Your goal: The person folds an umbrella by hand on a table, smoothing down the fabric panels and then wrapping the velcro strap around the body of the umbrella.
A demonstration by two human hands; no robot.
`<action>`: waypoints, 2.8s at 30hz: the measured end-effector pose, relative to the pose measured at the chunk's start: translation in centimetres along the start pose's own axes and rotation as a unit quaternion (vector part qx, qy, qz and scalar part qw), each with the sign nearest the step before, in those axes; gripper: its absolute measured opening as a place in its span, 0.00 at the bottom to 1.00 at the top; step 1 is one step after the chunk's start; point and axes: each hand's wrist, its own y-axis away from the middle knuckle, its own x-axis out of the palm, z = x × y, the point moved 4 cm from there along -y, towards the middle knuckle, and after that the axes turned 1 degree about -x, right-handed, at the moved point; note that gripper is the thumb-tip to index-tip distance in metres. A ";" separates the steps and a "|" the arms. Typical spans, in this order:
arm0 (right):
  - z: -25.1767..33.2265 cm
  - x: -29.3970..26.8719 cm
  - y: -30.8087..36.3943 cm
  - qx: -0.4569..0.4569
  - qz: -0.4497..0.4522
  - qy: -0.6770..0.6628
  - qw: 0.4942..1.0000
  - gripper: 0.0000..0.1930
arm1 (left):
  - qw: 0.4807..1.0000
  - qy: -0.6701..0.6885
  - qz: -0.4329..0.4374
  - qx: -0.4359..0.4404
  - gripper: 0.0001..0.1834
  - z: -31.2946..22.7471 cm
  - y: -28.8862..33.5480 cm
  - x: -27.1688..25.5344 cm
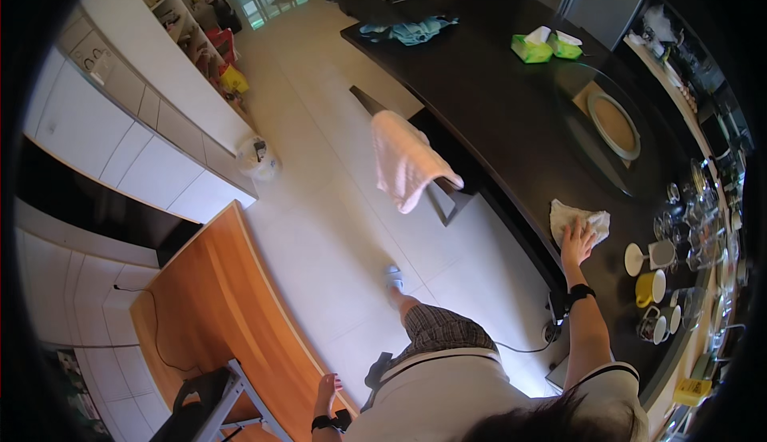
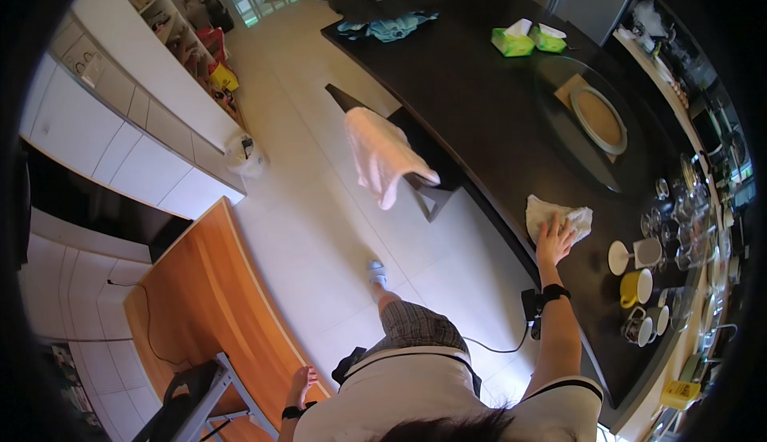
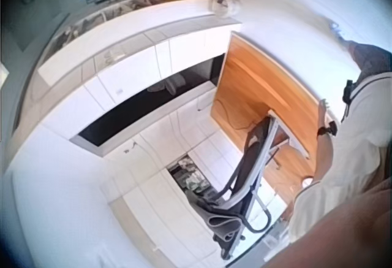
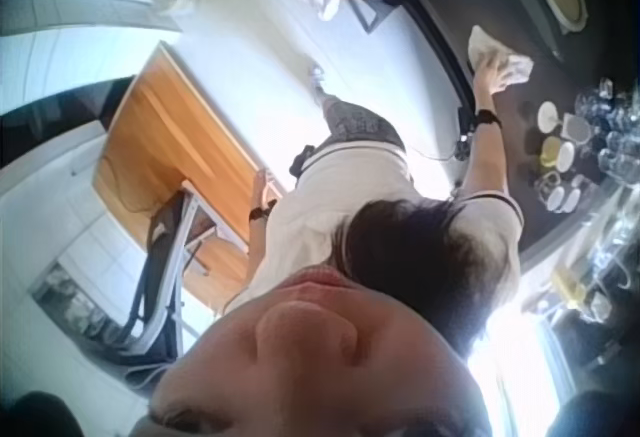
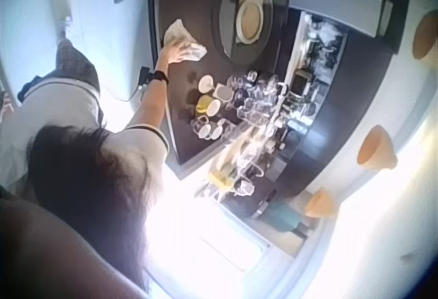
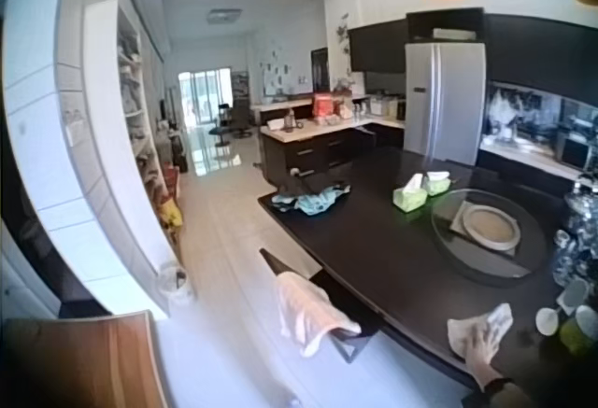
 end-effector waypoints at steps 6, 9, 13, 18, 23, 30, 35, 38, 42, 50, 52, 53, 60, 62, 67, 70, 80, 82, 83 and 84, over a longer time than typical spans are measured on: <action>17.0 1.7 -5.3 0.043 0.048 0.019 0.998 0.26 | 0.996 0.033 -0.011 -0.086 0.20 -11.8 -6.8 -6.3; 28.0 3.0 -7.8 0.007 0.071 -0.002 0.997 0.26 | 0.991 0.120 -0.059 0.003 0.20 -17.4 -9.8 -10.2; 39.0 5.9 -12.4 -0.002 0.088 -0.021 0.996 0.28 | 0.996 0.037 -0.072 0.022 0.20 -27.1 -14.5 -13.7; 46.9 9.2 -17.6 0.080 0.164 -0.055 0.982 0.30 | 0.999 -0.020 -0.030 -0.004 0.20 -39.0 -22.0 -18.6; 48.2 10.5 -16.8 0.069 0.168 -0.066 0.981 0.29 | 0.996 -0.059 -0.037 0.051 0.20 -51.3 -34.0 -26.8; 47.4 10.6 -13.7 0.152 0.129 -0.050 0.979 0.29 | 0.933 -0.251 0.109 0.236 0.18 -77.7 -48.9 -22.6; 52.5 9.1 -12.7 0.265 0.148 -0.031 0.952 0.32 | 0.881 -0.309 0.205 0.294 0.20 -93.2 -54.5 -12.7; 55.5 8.8 -12.6 0.290 0.140 -0.039 0.946 0.32 | 0.852 -0.316 0.293 0.297 0.21 -100.2 -55.8 -4.9; 61.6 8.3 -13.8 0.292 0.125 -0.039 0.947 0.31 | 0.816 -0.310 0.356 0.335 0.19 -108.2 -56.8 2.5; 66.9 8.0 -18.9 0.315 0.076 -0.018 0.946 0.30 | 0.689 -0.396 0.344 0.499 0.14 -124.7 -53.8 16.6; 68.0 7.1 -19.2 0.326 0.088 -0.027 0.941 0.31 | 0.650 -0.420 0.332 0.540 0.15 -128.4 -52.7 20.6; 68.0 6.8 -19.2 0.341 0.084 -0.029 0.936 0.31 | 0.571 -0.436 0.327 0.614 0.17 -130.2 -51.8 22.9; 76.0 3.1 -15.6 0.434 -0.223 0.019 0.872 0.26 | 0.244 -0.438 0.351 0.791 0.30 -137.3 -45.9 35.4; 79.6 3.5 -13.3 0.476 -0.246 0.005 0.844 0.24 | 0.180 -0.458 0.379 0.784 0.32 -137.1 -45.5 38.0; 89.3 2.5 -13.6 0.538 -0.280 -0.019 0.795 0.21 | 0.022 -0.494 0.417 0.763 0.34 -136.1 -46.0 42.6; 93.3 2.3 -14.7 0.568 -0.272 -0.023 0.776 0.20 | -0.039 -0.576 0.398 0.713 0.30 -134.8 -47.5 44.6; 92.0 2.4 -19.9 0.577 -0.329 -0.110 0.739 0.19 | 0.054 -0.730 0.530 0.429 0.26 -133.2 -48.9 47.6; 91.1 2.1 -22.1 0.548 -0.337 -0.124 0.756 0.18 | 0.056 -0.730 0.546 0.408 0.27 -132.6 -49.7 48.5; 90.8 1.6 -23.3 0.545 -0.337 -0.132 0.757 0.17 | 0.074 -0.758 0.563 0.320 0.26 -132.0 -50.5 48.8; 90.6 0.9 -24.4 0.536 -0.337 -0.133 0.762 0.17 | 0.090 -0.782 0.573 0.228 0.25 -131.7 -51.1 48.7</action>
